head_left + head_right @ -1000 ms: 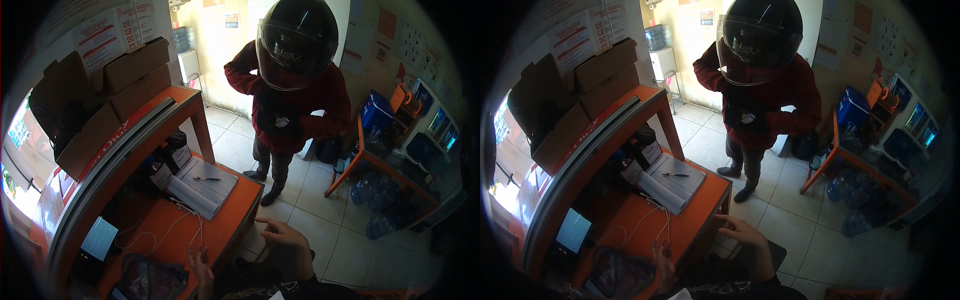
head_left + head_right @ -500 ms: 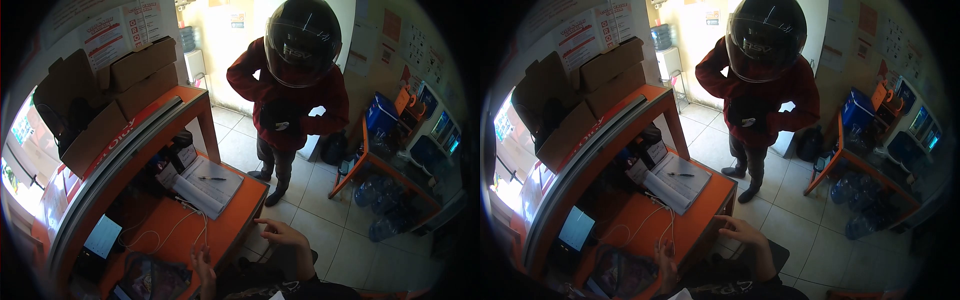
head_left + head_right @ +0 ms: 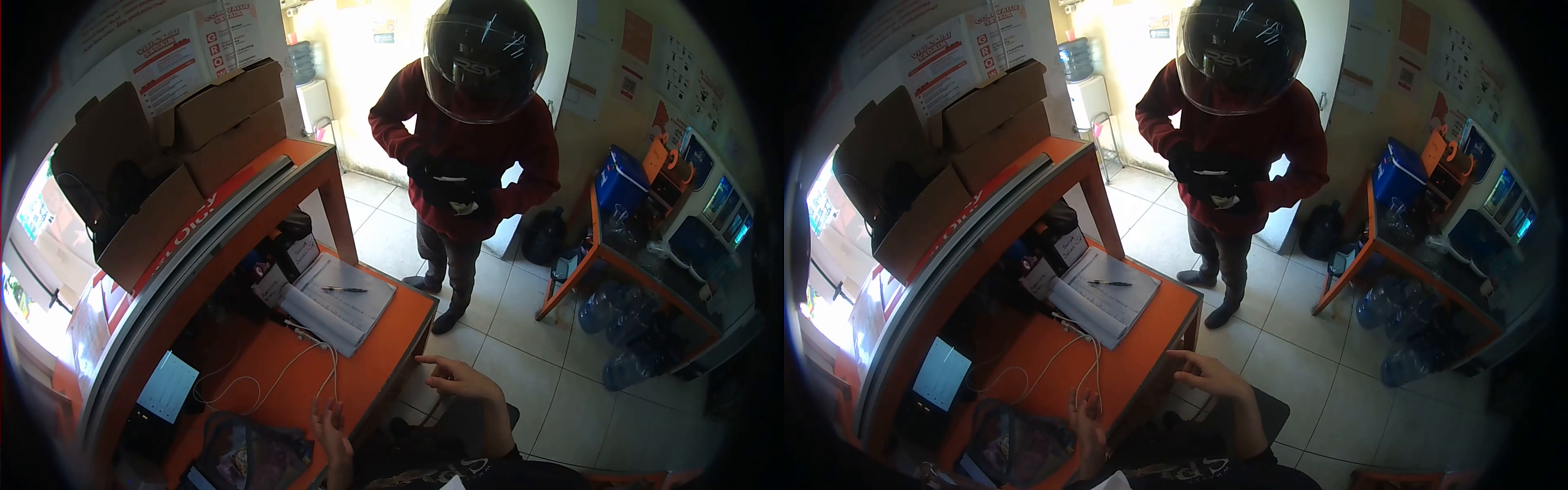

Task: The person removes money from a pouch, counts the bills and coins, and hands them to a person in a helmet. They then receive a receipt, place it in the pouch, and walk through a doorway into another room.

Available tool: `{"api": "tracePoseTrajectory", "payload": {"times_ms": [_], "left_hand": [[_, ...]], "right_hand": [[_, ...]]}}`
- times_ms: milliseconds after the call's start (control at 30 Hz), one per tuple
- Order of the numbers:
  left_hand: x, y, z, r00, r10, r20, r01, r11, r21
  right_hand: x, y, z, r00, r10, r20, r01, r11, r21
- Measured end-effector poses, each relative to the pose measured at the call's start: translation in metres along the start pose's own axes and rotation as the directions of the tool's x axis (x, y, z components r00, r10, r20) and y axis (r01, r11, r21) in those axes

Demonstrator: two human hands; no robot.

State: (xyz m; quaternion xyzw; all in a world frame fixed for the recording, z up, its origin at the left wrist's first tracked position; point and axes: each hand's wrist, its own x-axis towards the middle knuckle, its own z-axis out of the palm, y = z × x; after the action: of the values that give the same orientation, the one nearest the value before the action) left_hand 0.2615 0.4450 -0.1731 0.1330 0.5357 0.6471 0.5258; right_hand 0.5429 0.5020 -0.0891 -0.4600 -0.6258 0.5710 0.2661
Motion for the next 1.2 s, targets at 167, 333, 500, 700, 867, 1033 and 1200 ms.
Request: {"api": "tracePoseTrajectory", "payload": {"times_ms": [167, 333, 500, 700, 867, 1033, 1200], "left_hand": [[-0.003, 0.001, 0.000, 1.000, 0.003, 0.002, -0.003, 1.000, 0.003], [-0.003, 0.001, -0.001, 1.000, 0.016, 0.003, -0.016, 1.000, 0.023], [-0.002, 0.000, -0.003, 1.000, 0.015, -0.007, -0.015, 1.000, 0.015], [-0.003, 0.000, 0.000, 1.000, 0.007, -0.008, -0.006, 1.000, 0.014], [-0.004, 0.000, 0.002, 1.000, -0.013, -0.005, 0.013, 1.000, 0.016], [-0.002, -0.002, 0.002, 1.000, -0.023, -0.005, 0.023, 1.000, 0.008], [-0.003, 0.001, 0.007, 0.999, -0.034, -0.023, 0.034, 0.999, -0.003]], "right_hand": [[0.002, 0.004, 0.001, 1.000, -0.008, -0.001, 0.008, 1.000, -0.025], [0.004, 0.002, 0.001, 1.000, 0.007, 0.020, -0.006, 0.999, -0.035], [0.009, 0.005, 0.003, 1.000, -0.013, 0.029, 0.014, 0.999, -0.047], [0.013, 0.010, 0.004, 0.999, -0.029, 0.042, 0.032, 0.998, -0.059], [0.013, 0.010, 0.003, 0.999, -0.029, 0.044, 0.032, 0.997, -0.067], [0.014, 0.013, 0.002, 0.999, -0.034, 0.040, 0.037, 0.998, -0.058], [0.014, 0.012, 0.001, 0.998, -0.050, 0.038, 0.053, 0.996, -0.067]]}}
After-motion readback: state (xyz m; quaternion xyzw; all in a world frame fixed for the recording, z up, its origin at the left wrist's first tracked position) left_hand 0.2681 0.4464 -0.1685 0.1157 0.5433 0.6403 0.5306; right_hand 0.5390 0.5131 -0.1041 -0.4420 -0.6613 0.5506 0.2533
